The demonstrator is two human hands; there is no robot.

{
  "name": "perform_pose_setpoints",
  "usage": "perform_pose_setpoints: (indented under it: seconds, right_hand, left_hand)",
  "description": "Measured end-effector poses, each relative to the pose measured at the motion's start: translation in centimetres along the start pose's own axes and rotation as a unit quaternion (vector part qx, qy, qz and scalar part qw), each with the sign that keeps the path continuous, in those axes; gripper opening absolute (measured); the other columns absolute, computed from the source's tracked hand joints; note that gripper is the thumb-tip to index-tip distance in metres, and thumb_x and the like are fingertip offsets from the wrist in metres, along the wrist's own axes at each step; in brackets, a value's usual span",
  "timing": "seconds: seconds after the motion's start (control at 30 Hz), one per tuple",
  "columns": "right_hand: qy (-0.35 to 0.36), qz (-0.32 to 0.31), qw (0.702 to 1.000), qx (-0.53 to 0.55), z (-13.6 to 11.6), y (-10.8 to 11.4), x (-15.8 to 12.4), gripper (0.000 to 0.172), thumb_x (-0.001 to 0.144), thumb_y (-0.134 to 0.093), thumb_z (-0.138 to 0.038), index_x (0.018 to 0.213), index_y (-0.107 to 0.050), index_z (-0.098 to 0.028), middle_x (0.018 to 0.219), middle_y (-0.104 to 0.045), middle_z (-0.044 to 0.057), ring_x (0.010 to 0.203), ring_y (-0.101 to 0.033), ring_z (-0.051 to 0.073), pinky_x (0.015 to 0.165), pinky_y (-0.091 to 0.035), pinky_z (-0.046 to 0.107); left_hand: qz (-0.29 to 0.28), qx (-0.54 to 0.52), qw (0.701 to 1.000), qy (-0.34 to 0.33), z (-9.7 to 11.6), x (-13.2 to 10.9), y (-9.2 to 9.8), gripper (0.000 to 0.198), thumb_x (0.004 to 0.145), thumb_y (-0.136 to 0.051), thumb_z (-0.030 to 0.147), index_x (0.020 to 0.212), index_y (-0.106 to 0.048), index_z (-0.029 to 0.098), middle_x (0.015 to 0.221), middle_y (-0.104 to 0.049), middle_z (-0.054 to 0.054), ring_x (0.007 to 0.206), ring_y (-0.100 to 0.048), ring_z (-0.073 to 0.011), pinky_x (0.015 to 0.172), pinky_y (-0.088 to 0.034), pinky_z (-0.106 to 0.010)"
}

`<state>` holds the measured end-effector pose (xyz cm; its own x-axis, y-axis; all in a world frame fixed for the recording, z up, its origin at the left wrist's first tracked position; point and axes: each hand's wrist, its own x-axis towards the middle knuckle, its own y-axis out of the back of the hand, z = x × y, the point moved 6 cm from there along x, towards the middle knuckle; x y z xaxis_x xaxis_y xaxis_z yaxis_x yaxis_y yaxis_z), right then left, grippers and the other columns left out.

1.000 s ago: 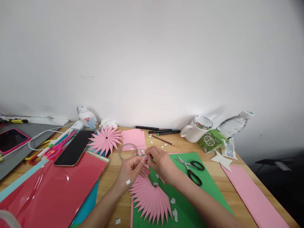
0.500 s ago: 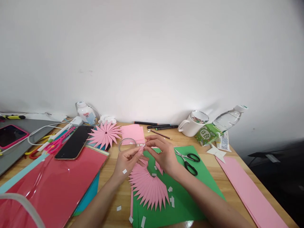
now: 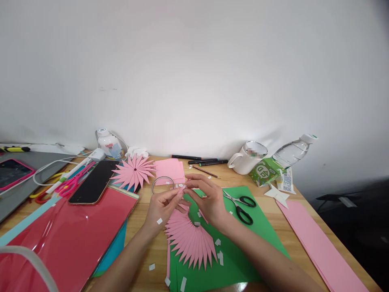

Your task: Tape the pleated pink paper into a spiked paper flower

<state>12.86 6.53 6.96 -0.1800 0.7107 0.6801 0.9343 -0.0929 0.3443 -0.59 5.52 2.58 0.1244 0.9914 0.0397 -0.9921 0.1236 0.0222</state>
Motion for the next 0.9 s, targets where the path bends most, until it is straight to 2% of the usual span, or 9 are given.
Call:
perform_pose_setpoints:
  seconds: [0.2, 0.37, 0.53, 0.77, 0.9]
  right_hand:
    - [0.016, 0.015, 1.0, -0.005, -0.15, 0.11, -0.06, 0.008, 0.083, -0.061, -0.015, 0.083, -0.066, -0.021, 0.092, -0.07, 0.008, 0.093, -0.067, 0.021, 0.077, -0.057, 0.034]
    - [0.005, 0.011, 1.0, -0.012, 0.08, 0.0, -0.12, 0.008, 0.083, -0.062, -0.017, 0.086, -0.067, -0.022, 0.098, -0.07, 0.009, 0.09, -0.069, 0.021, 0.077, -0.057, 0.034]
    - [-0.001, 0.008, 1.0, -0.003, 0.06, 0.0, -0.04, 0.006, 0.083, -0.062, -0.016, 0.083, -0.065, -0.021, 0.096, -0.07, 0.008, 0.088, -0.069, 0.02, 0.075, -0.057, 0.034]
    - [0.011, 0.017, 1.0, -0.002, -0.14, 0.1, -0.07, 0.008, 0.082, -0.063, -0.013, 0.081, -0.064, -0.021, 0.087, -0.071, 0.007, 0.093, -0.068, 0.02, 0.076, -0.056, 0.033]
    - [0.0, 0.013, 1.0, 0.005, 0.05, 0.0, -0.07, 0.009, 0.082, -0.063, -0.014, 0.075, -0.063, -0.02, 0.096, -0.07, 0.009, 0.085, -0.068, 0.019, 0.072, -0.056, 0.032]
  left_hand:
    - [0.002, -0.007, 1.0, 0.004, 0.07, -0.02, 0.05, 0.035, 0.08, -0.063, 0.041, 0.101, -0.072, 0.016, 0.07, -0.075, -0.005, 0.051, -0.069, -0.0185, 0.05, -0.057, -0.027]
    - [0.006, -0.013, 1.0, -0.002, 0.24, -0.05, 0.01, 0.034, 0.08, -0.064, 0.042, 0.096, -0.073, 0.014, 0.069, -0.074, -0.005, 0.056, -0.07, -0.0199, 0.051, -0.058, -0.028]
    - [0.008, -0.009, 1.0, 0.001, 0.13, 0.04, 0.05, 0.03, 0.079, -0.064, 0.042, 0.092, -0.074, 0.016, 0.068, -0.074, -0.004, 0.053, -0.068, -0.0185, 0.049, -0.057, -0.027]
    - [0.004, -0.025, 1.0, 0.007, -0.38, 0.06, -0.03, 0.034, 0.079, -0.064, 0.042, 0.096, -0.073, 0.014, 0.069, -0.074, -0.005, 0.055, -0.069, -0.0194, 0.051, -0.059, -0.028]
    - [0.004, -0.034, 0.999, 0.01, -0.27, 0.04, -0.13, 0.033, 0.078, -0.065, 0.042, 0.094, -0.073, 0.014, 0.067, -0.074, -0.005, 0.06, -0.071, -0.0209, 0.051, -0.059, -0.027]
